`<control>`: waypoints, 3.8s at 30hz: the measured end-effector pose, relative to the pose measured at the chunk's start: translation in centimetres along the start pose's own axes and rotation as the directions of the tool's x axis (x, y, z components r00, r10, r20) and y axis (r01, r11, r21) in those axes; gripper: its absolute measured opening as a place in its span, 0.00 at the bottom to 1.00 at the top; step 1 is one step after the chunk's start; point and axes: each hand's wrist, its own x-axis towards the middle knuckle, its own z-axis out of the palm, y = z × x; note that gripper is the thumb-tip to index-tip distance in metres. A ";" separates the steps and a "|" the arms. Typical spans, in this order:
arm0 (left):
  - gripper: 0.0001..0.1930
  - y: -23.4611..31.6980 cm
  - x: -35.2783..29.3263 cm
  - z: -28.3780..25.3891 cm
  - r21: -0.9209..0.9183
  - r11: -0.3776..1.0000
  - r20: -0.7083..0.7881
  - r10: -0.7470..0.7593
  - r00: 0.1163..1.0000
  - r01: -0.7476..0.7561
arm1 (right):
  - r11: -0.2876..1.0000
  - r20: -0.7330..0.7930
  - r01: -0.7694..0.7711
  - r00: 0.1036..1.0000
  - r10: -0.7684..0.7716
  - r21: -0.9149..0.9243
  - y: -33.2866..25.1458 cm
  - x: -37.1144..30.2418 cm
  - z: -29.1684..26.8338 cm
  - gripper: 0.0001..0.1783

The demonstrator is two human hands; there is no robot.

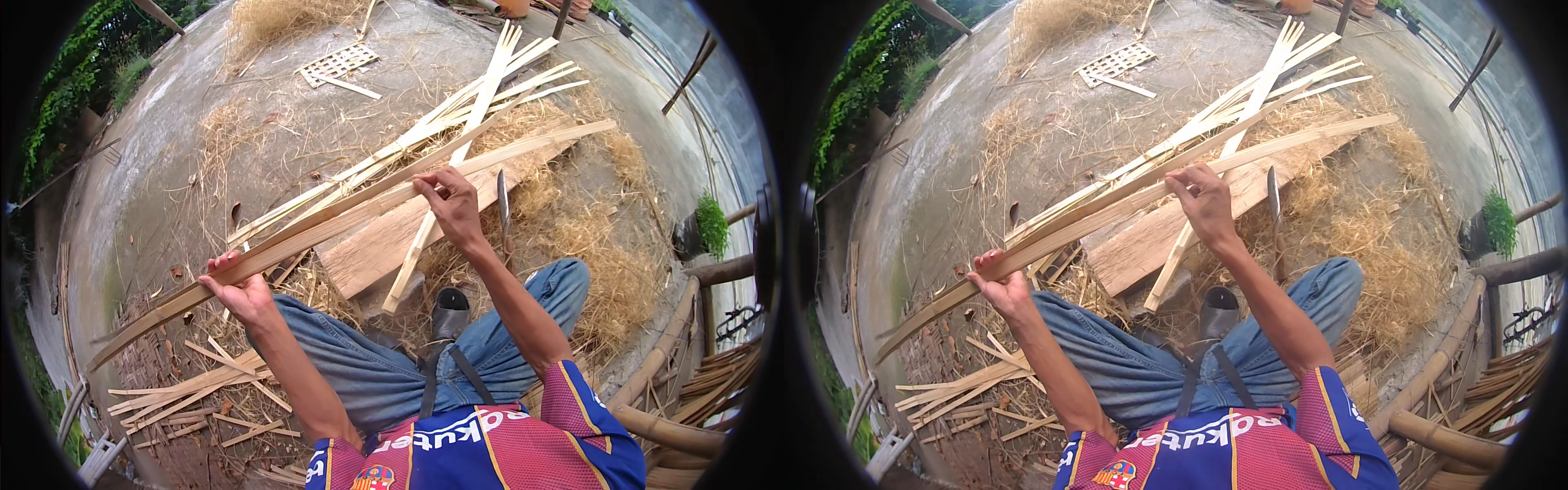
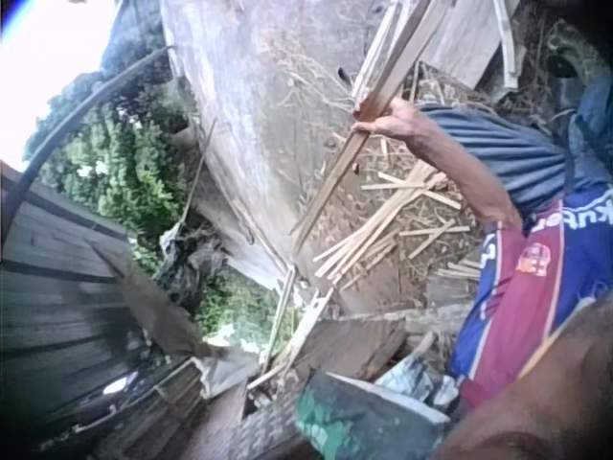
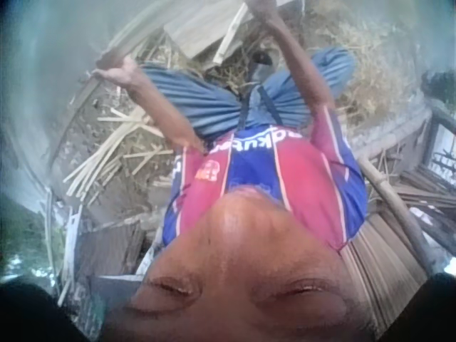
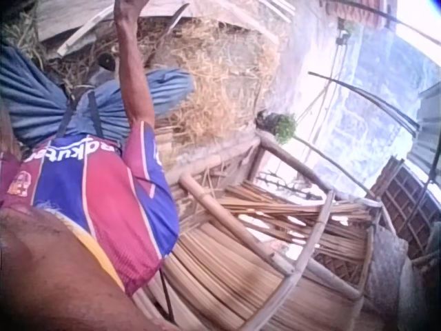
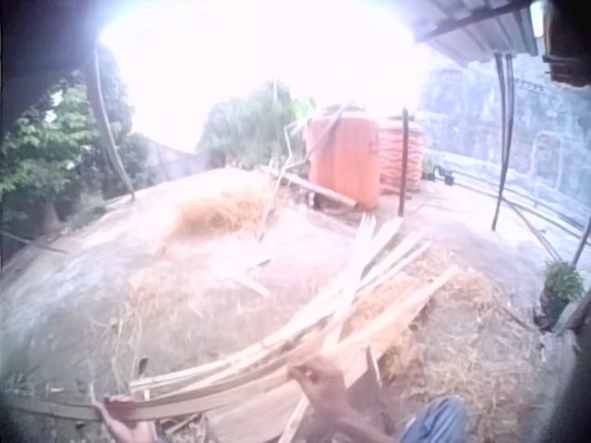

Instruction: The person sits on the ground and repeatedly splits long bamboo strips into thinner slats using a fixed blade. They handle the strips one at a time, aligning them and pulling them through the blade to produce uniform pieces.

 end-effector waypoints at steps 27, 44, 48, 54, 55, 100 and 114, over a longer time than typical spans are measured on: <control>0.23 -0.8 -1.7 2.1 0.186 0.981 -0.108 0.082 0.991 -0.061 | 0.933 -0.136 0.253 0.946 -0.293 -0.254 -3.1 0.8 2.0 0.16; 0.23 -1.3 -1.7 1.4 0.162 0.987 -0.003 0.011 1.000 -0.010 | 0.879 0.270 0.394 0.907 -0.323 -0.270 -10.7 -3.0 15.2 0.13; 0.23 -1.2 -2.2 2.1 0.134 0.991 -0.011 0.012 1.000 -0.011 | 0.898 0.254 0.350 0.924 -0.285 -0.266 -11.1 -2.7 16.4 0.12; 0.22 -0.9 -2.8 3.6 -0.028 0.999 -0.146 -0.044 0.988 0.040 | 0.673 0.251 0.527 0.846 -0.470 -0.519 -9.8 -2.1 17.1 0.11; 0.21 -0.9 -3.0 3.7 -0.044 0.999 -0.137 -0.035 0.990 0.029 | 0.660 0.197 0.468 0.874 -0.445 -0.587 -9.7 -1.7 16.4 0.12; 0.37 2.5 -22.6 6.8 0.895 -0.281 -0.040 -0.824 0.566 -0.346 | 0.383 -0.129 -0.052 0.893 0.432 0.922 -1.2 15.5 -10.7 0.20; 0.17 -14.7 -17.8 -1.6 0.958 -0.215 -0.266 -0.914 0.308 0.188 | 0.457 0.150 -0.687 0.631 0.761 0.565 11.7 -15.7 -0.5 0.24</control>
